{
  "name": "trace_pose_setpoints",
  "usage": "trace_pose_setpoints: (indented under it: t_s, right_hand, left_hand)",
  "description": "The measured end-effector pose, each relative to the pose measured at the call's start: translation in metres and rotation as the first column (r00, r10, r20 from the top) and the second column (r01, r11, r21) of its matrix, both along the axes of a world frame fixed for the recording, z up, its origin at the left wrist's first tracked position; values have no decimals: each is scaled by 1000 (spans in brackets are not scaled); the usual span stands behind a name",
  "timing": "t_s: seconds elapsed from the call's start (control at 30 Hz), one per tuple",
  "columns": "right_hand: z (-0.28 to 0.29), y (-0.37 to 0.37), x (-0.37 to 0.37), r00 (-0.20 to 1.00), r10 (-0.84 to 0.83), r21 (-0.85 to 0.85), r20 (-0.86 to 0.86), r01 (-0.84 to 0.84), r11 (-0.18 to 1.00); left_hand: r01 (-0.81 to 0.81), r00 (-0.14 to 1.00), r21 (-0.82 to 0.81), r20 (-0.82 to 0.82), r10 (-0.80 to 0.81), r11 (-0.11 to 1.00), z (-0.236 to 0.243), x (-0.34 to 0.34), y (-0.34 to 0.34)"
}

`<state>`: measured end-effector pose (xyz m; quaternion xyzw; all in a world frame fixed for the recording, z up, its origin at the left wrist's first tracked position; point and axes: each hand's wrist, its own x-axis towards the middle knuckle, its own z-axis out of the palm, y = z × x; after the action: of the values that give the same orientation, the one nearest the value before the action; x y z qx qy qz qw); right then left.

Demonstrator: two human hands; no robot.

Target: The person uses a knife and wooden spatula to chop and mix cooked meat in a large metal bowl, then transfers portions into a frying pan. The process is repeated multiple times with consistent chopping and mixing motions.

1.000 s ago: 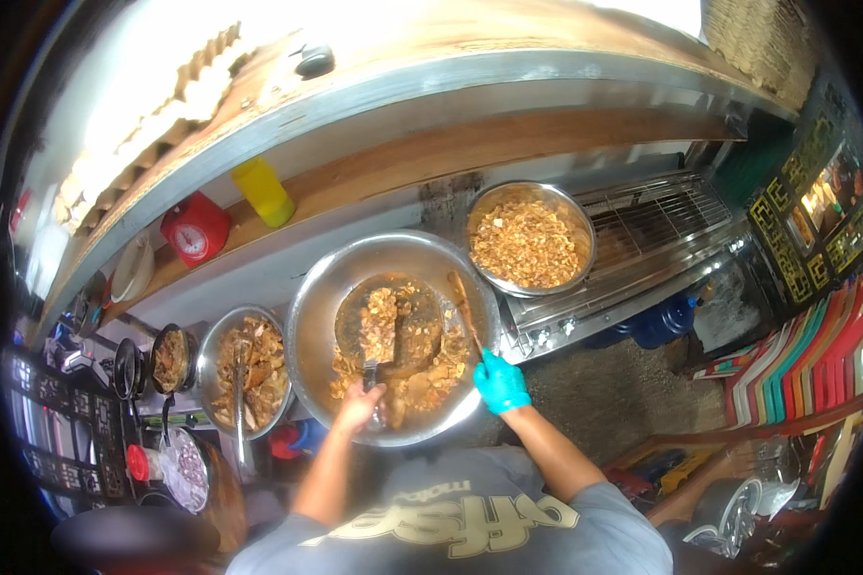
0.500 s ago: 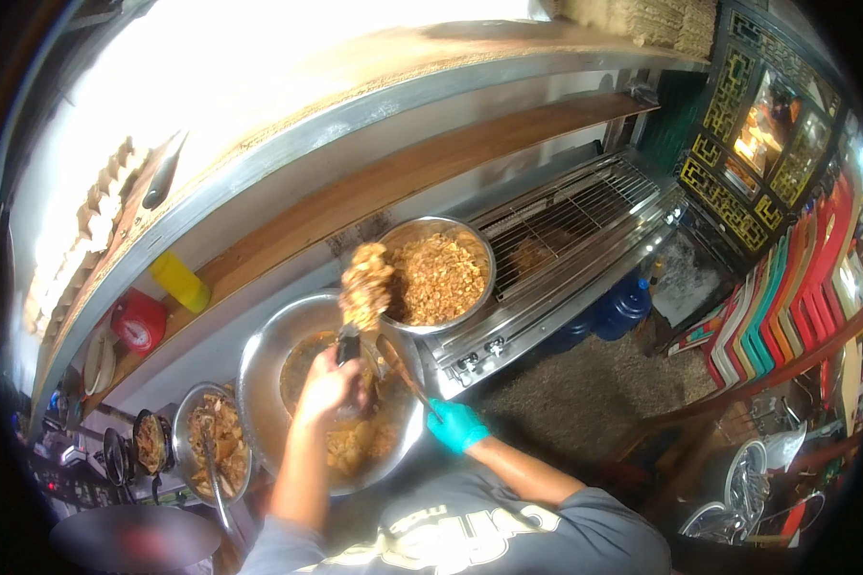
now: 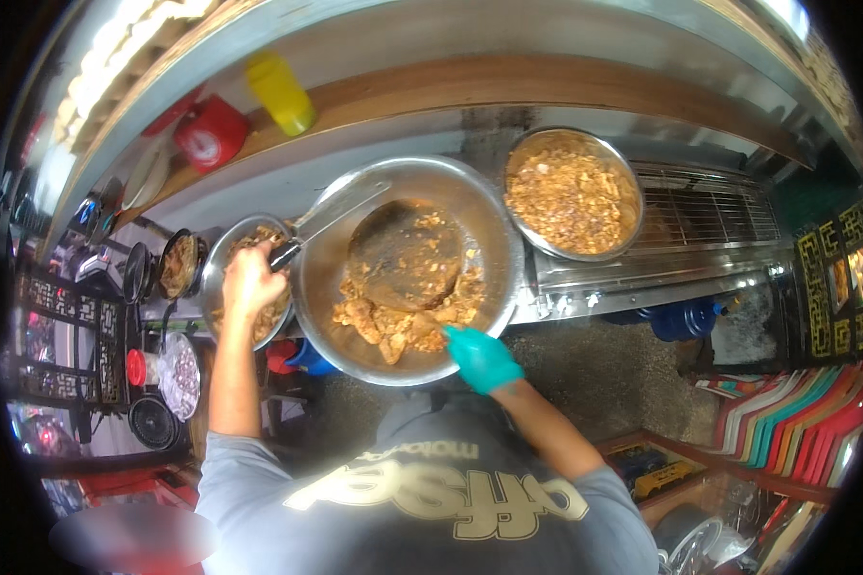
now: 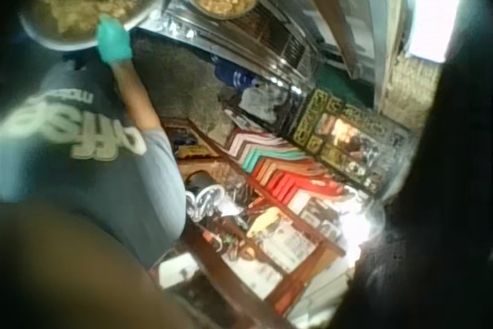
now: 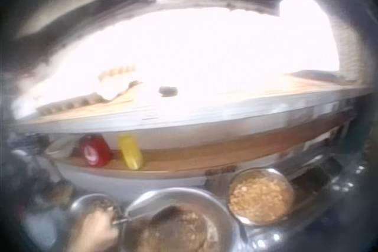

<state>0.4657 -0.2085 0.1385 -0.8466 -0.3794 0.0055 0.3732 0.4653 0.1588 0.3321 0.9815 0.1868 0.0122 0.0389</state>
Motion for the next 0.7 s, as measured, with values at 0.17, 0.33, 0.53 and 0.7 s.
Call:
trace_pose_setpoints:
  t_s: [0.17,0.33,0.53,0.7]
  right_hand:
    - [-13,162,-2,965,35,-478,-261,-160,864]
    - [43,104,-5,965,137,-622,-226,-251,742]
    - [79,46,27,992,127,-812,17,-60,581]
    - [35,71,32,949,313,-829,28,-152,537]
  left_hand:
    - [78,997,241,-36,-72,967,-14,-26,48]
    - [266,954,396,-239,-181,879,-70,-79,90]
    - [509,849,252,-302,-433,823,-130,-98,77]
    - [522,847,244,-264,-461,817,-140,-102,62]
